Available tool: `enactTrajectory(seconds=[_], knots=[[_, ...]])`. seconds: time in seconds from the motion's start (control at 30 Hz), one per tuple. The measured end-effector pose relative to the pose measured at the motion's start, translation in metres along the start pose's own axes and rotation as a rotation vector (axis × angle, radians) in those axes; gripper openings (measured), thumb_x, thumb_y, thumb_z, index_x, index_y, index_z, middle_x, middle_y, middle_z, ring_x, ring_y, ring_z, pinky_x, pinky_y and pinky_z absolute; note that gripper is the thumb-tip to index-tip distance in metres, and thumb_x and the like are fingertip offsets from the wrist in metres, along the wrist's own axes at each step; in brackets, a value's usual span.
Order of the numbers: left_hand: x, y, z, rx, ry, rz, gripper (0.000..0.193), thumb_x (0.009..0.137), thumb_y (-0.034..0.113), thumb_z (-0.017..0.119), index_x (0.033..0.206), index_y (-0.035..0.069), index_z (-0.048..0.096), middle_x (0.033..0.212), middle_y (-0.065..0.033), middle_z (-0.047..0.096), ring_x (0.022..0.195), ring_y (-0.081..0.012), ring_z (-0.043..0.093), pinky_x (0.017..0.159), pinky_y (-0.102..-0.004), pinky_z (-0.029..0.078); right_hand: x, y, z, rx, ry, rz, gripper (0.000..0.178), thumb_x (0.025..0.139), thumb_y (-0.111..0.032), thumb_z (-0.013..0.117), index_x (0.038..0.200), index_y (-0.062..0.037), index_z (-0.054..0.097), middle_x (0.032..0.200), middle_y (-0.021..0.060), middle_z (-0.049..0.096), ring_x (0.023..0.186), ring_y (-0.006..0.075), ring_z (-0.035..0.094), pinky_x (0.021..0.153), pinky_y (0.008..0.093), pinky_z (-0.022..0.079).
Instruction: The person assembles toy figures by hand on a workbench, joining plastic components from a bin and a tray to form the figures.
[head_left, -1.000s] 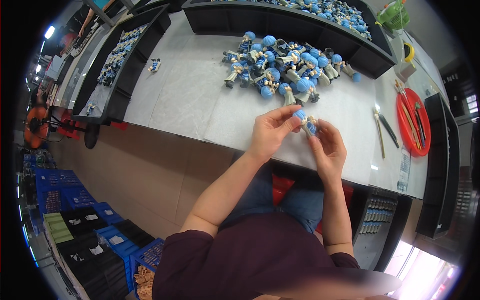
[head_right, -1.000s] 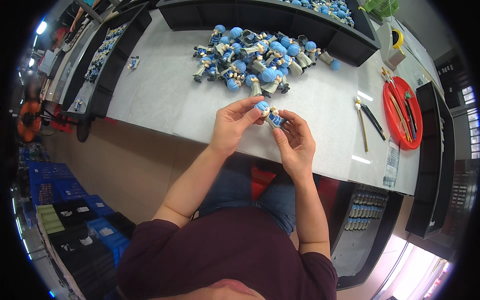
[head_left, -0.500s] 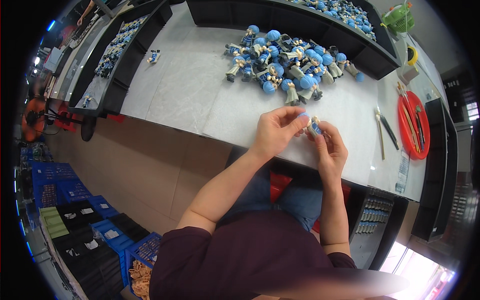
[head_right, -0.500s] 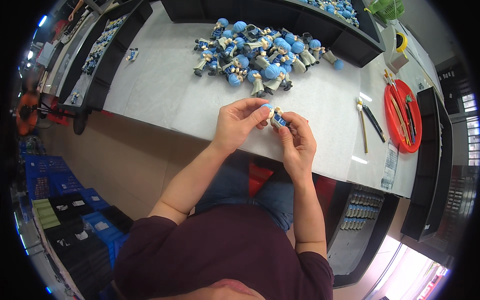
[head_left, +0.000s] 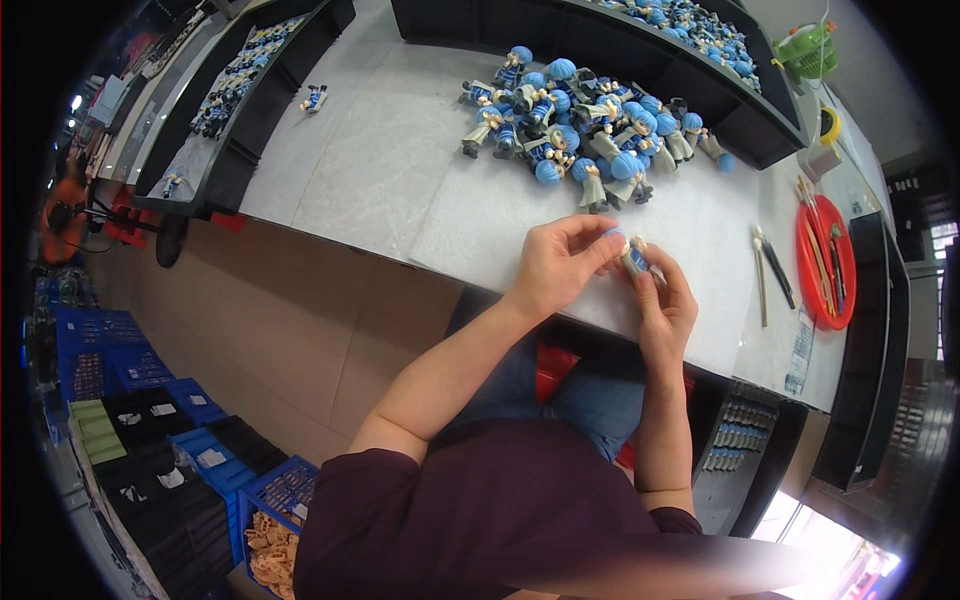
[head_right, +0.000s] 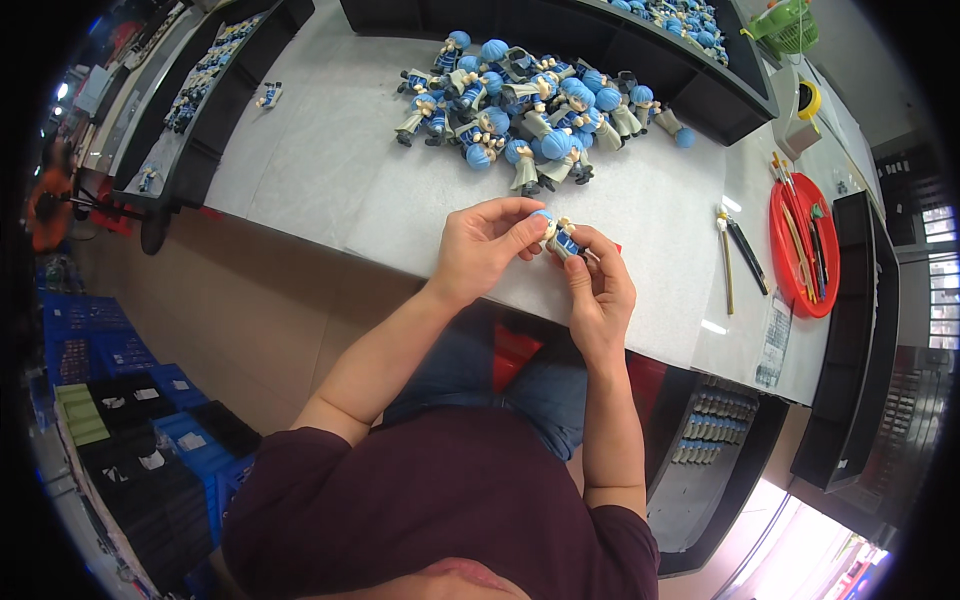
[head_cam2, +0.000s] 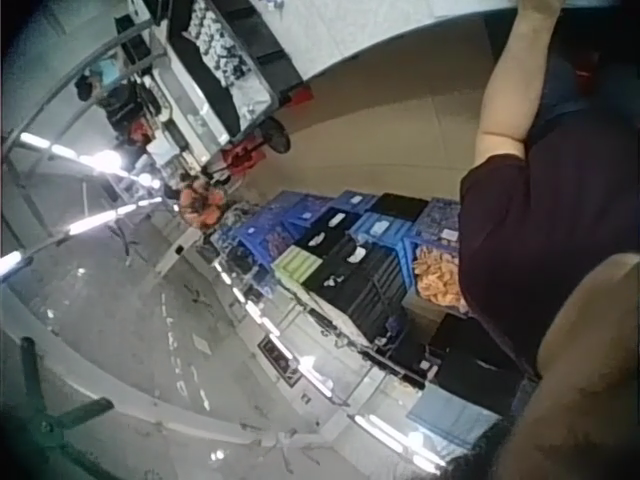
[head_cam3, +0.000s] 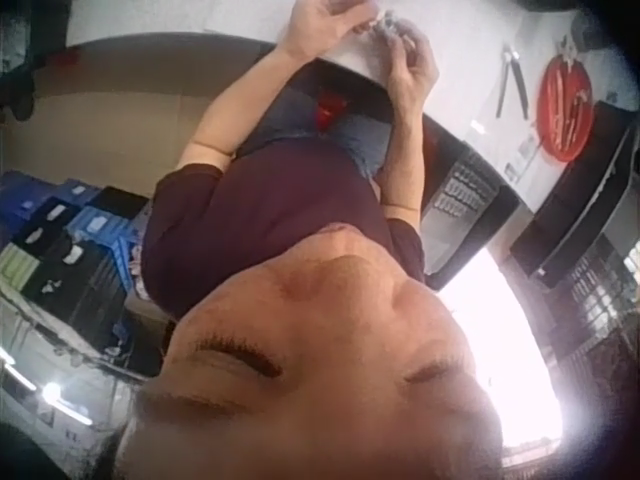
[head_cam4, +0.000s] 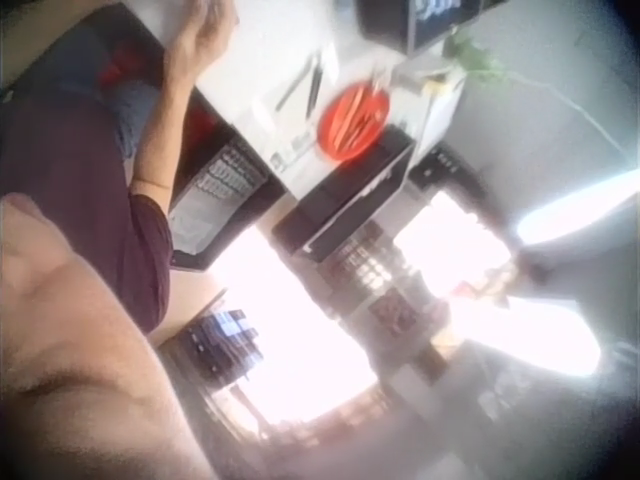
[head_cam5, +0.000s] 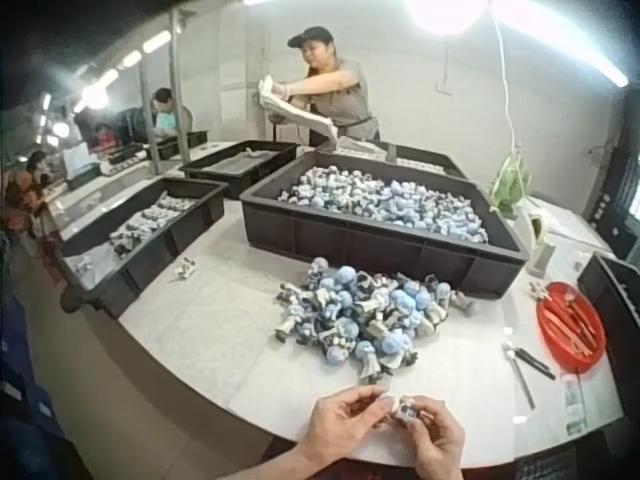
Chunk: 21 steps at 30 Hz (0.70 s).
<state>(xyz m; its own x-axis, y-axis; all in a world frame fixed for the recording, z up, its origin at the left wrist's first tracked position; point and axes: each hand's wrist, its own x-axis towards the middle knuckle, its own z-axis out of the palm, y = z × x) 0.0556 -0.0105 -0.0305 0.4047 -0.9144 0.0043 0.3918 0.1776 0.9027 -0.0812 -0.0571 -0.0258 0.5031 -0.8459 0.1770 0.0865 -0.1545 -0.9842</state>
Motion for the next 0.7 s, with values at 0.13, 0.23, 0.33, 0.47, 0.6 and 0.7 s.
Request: enactTrajectory(seconds=[0.13, 0.23, 0.33, 0.47, 0.6, 0.7], knots=[[-0.0007, 0.0021, 0.0011, -0.015, -0.01, -0.002, 0.024, 0.078, 0.01, 0.062, 0.098, -0.003, 0.058, 0.078, -0.0068, 0.061, 0.065, -0.0086, 0.056, 0.057, -0.0203, 0.047, 0.0, -0.0003, -0.0004, -0.007, 0.003, -0.016, 0.021, 0.085, 0.002, 0.046, 0.105, 0.004, 0.049, 0.109, 0.0115, 0.05, 0.095, 0.0172, 0.053, 0.083, 0.03, 0.046], [-0.0011, 0.0019, 0.0002, -0.02, -0.012, 0.001, 0.023, 0.079, 0.01, 0.062, 0.098, -0.003, 0.058, 0.078, -0.0069, 0.061, 0.065, -0.0087, 0.056, 0.057, -0.0203, 0.047, 0.0, 0.0006, 0.0002, 0.007, 0.005, -0.005, 0.021, 0.084, 0.002, 0.046, 0.105, 0.0037, 0.049, 0.11, 0.0119, 0.05, 0.096, 0.0176, 0.053, 0.084, 0.0303, 0.046], [-0.0009, 0.0016, -0.0006, -0.029, -0.024, 0.005, 0.023, 0.079, 0.01, 0.061, 0.098, -0.004, 0.057, 0.078, -0.007, 0.061, 0.065, -0.0088, 0.056, 0.057, -0.0203, 0.047, 0.0001, 0.001, 0.0002, 0.013, 0.008, -0.012, 0.021, 0.084, 0.002, 0.046, 0.105, 0.0035, 0.049, 0.111, 0.012, 0.049, 0.097, 0.018, 0.052, 0.084, 0.0305, 0.046], [-0.001, 0.0011, -0.0008, -0.023, -0.026, 0.006, 0.023, 0.079, 0.01, 0.061, 0.098, -0.004, 0.057, 0.078, -0.0071, 0.061, 0.065, -0.0089, 0.056, 0.058, -0.0205, 0.047, 0.0002, 0.0017, -0.0003, 0.02, 0.009, -0.02, 0.02, 0.084, 0.002, 0.047, 0.105, 0.0034, 0.05, 0.111, 0.0123, 0.049, 0.098, 0.0186, 0.052, 0.084, 0.0309, 0.046], [-0.0015, 0.0031, -0.0012, -0.007, -0.033, -0.003, 0.023, 0.08, 0.009, 0.06, 0.099, -0.004, 0.057, 0.08, -0.0075, 0.061, 0.067, -0.009, 0.057, 0.059, -0.0208, 0.047, -0.0002, 0.0005, -0.0002, 0.018, 0.016, -0.007, 0.021, 0.084, 0.001, 0.048, 0.105, 0.0034, 0.05, 0.111, 0.0122, 0.048, 0.097, 0.0186, 0.052, 0.083, 0.0309, 0.046], [0.0, 0.0024, -0.0008, -0.015, -0.042, 0.005, 0.024, 0.08, 0.008, 0.06, 0.1, -0.004, 0.056, 0.081, -0.0073, 0.061, 0.069, -0.009, 0.057, 0.061, -0.0207, 0.047, 0.001, 0.0031, -0.0022, 0.043, 0.004, -0.043, 0.022, 0.083, 0.001, 0.05, 0.105, 0.0032, 0.05, 0.111, 0.0121, 0.048, 0.095, 0.0178, 0.052, 0.083, 0.0298, 0.046]])
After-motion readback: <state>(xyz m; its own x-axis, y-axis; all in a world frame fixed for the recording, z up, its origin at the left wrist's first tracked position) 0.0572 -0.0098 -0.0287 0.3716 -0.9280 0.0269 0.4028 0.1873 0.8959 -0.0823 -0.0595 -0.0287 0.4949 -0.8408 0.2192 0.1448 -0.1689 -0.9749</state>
